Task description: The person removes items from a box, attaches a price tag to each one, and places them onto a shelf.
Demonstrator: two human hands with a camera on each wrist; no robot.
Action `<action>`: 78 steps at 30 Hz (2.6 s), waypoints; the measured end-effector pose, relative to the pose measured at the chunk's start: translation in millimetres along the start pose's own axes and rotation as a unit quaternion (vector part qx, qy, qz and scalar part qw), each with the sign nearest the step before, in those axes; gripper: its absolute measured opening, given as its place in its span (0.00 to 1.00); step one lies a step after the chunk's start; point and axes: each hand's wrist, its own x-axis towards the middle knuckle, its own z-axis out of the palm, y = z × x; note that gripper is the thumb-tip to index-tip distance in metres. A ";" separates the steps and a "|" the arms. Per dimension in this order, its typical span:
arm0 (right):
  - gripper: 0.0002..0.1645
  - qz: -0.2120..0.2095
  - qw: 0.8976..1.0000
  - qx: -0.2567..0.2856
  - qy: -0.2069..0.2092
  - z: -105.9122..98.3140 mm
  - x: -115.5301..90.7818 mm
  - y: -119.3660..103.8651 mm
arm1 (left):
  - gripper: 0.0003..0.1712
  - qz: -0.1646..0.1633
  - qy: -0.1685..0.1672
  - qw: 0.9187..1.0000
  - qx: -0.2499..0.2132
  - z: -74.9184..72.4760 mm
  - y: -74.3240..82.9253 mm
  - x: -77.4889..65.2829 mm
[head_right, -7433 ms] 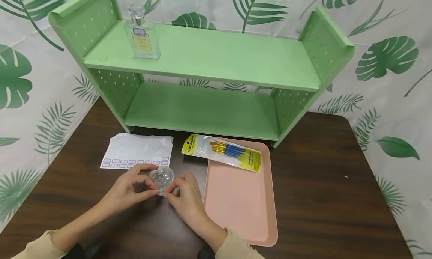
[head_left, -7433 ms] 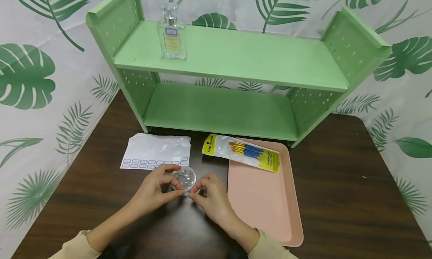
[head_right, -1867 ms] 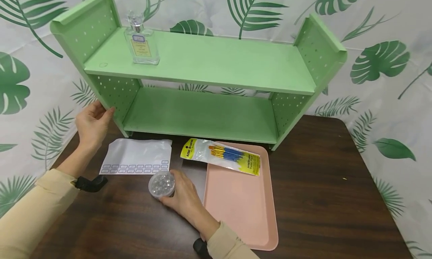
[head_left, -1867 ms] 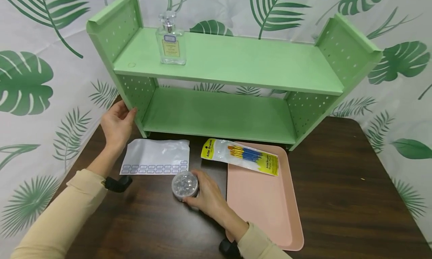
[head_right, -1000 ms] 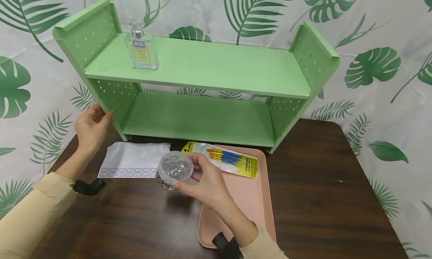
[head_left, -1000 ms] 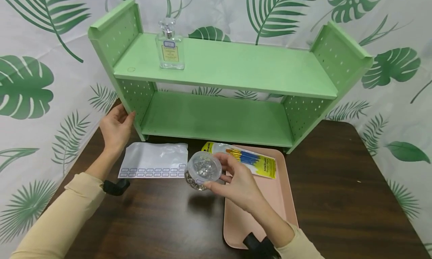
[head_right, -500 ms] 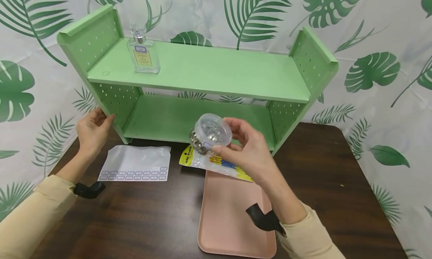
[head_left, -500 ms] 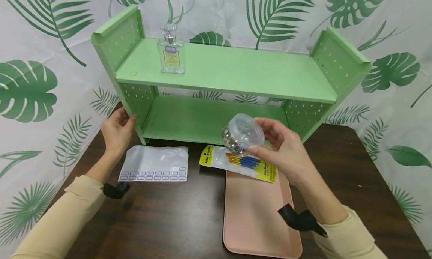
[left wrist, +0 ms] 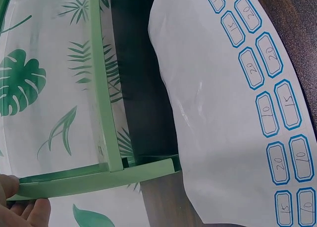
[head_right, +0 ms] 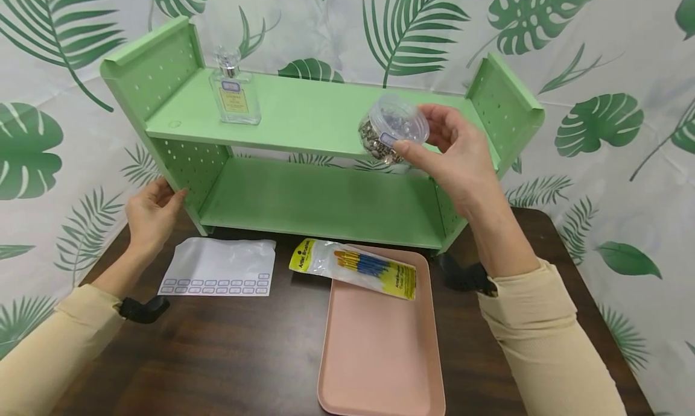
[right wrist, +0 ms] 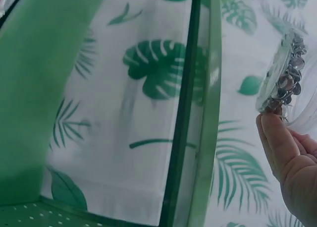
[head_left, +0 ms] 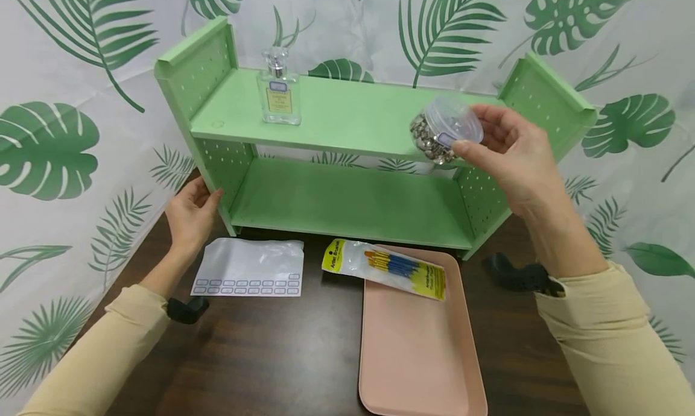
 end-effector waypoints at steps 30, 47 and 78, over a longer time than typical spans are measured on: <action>0.43 0.064 0.977 -0.190 -0.070 -15.5 56.1 19.2 | 0.17 0.017 0.006 1.000 0.022 0.3 -2.4 -1.1; 0.43 0.061 0.973 -0.209 -0.083 -15.1 60.6 20.8 | 0.16 0.027 0.016 0.999 0.021 1.4 -2.3 -0.7; 0.46 0.075 0.968 -0.208 -0.116 -12.5 55.5 17.3 | 0.17 0.026 0.013 1.000 0.008 1.1 -1.4 -2.6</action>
